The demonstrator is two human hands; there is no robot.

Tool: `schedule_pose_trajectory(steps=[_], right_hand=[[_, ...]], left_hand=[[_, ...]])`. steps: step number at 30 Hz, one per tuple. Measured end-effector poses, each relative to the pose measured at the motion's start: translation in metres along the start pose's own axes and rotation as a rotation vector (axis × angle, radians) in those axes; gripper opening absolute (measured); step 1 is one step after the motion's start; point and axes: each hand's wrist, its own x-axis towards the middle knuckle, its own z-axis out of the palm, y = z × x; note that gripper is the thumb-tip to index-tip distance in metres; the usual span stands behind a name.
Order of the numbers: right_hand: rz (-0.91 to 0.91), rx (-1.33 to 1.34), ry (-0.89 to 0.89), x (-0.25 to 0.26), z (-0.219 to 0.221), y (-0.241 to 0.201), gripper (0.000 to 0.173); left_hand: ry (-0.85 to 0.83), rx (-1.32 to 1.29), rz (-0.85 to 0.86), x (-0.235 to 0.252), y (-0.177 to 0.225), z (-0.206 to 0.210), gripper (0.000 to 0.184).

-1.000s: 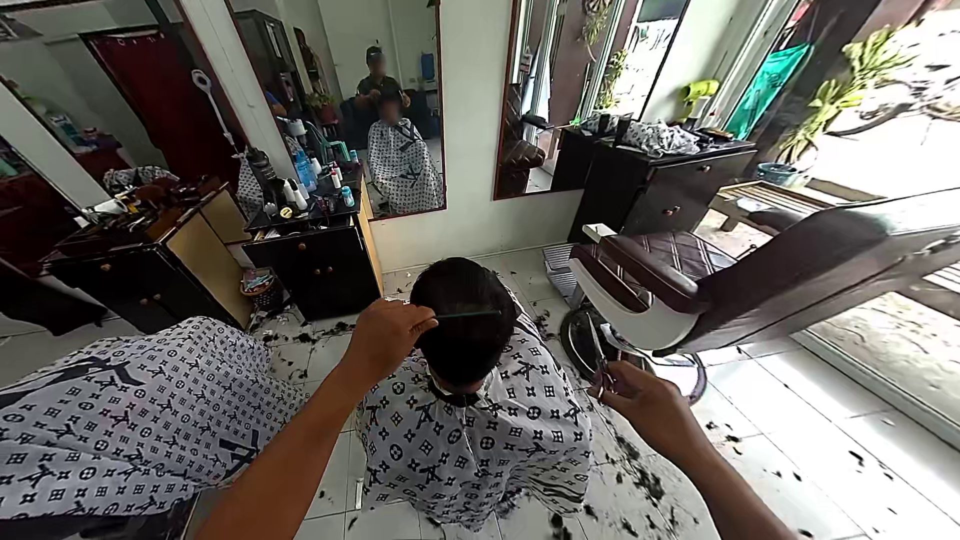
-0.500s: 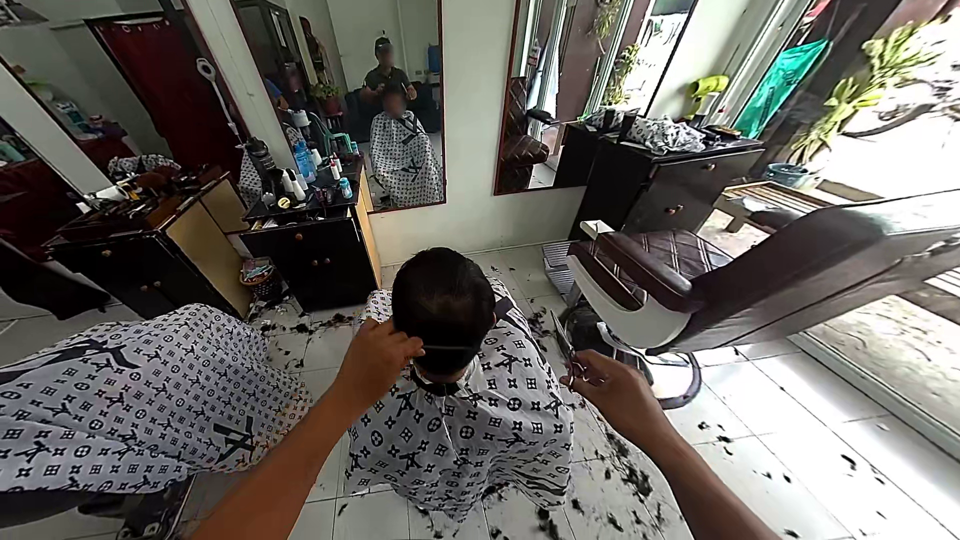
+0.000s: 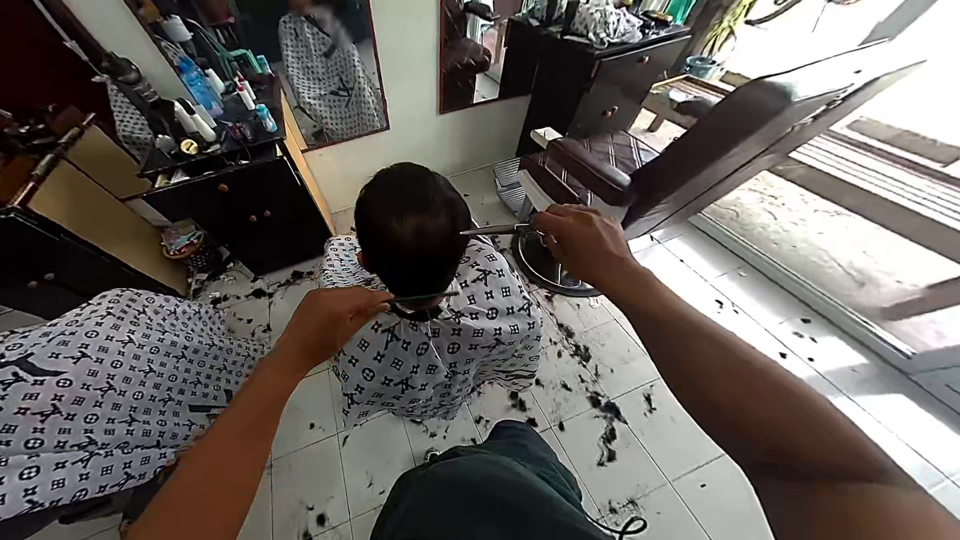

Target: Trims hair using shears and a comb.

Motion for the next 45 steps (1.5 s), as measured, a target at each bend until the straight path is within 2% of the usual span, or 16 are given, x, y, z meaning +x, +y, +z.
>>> schedule_pose_trajectory(steps=[2,4,7,10,12,15,18,21,25,31,36,38,40,42,44,45], right_hand=[[-0.049,-0.052,-0.015,0.004,0.001,-0.003,0.019],[-0.105,-0.074,-0.018,0.01,0.004,-0.01,0.018],[-0.213,-0.077,0.001,0.02,0.007,-0.031,0.015],[-0.294,-0.079,0.034,0.022,0.012,-0.055,0.014],[-0.304,-0.08,0.038,0.022,0.013,-0.064,0.013],[-0.34,-0.076,0.065,0.018,0.01,-0.065,0.013],[-0.436,-0.051,0.076,0.005,0.004,-0.055,0.017],[-0.334,-0.071,0.095,-0.016,-0.004,-0.037,0.016],[-0.175,-0.149,0.124,-0.016,-0.019,-0.023,0.016],[-0.257,-0.142,0.087,0.008,-0.015,-0.053,0.012],[-0.301,-0.135,0.155,0.007,-0.007,-0.063,0.012],[-0.265,-0.088,0.2,-0.007,-0.005,-0.056,0.014],[-0.147,-0.001,0.242,-0.024,-0.006,-0.048,0.016],[0.01,0.093,0.23,-0.038,-0.009,-0.041,0.017],[0.129,0.113,0.191,-0.046,-0.009,-0.036,0.019],[0.159,0.104,0.172,-0.048,-0.007,-0.032,0.019]], left_hand=[[0.156,-0.108,-0.111,-0.004,-0.005,-0.013,0.027],[0.223,-0.18,-0.128,-0.001,-0.009,-0.021,0.024],[0.152,-0.232,-0.108,0.004,-0.008,-0.014,0.027],[0.048,-0.164,-0.085,0.005,-0.007,0.006,0.028],[0.041,-0.129,-0.111,0.009,-0.006,0.015,0.026],[0.154,-0.069,-0.137,0.02,-0.004,0.016,0.025],[0.314,0.007,-0.095,0.03,-0.002,0.01,0.023],[0.401,0.099,-0.011,0.032,0.0,0.004,0.02],[0.416,0.175,0.044,0.034,-0.002,0.003,0.018],[0.422,0.184,0.047,0.037,0.0,0.004,0.018],[0.459,0.207,0.047,0.037,-0.005,0.01,0.016],[0.5,0.175,0.054,0.036,-0.003,0.01,0.017],[0.544,0.069,-0.009,0.037,0.0,0.006,0.023],[0.484,-0.026,-0.145,0.038,0.001,0.0,0.028],[0.179,-0.006,-0.21,0.033,0.002,-0.004,0.032],[-0.008,0.036,-0.166,0.029,0.003,-0.003,0.032]])
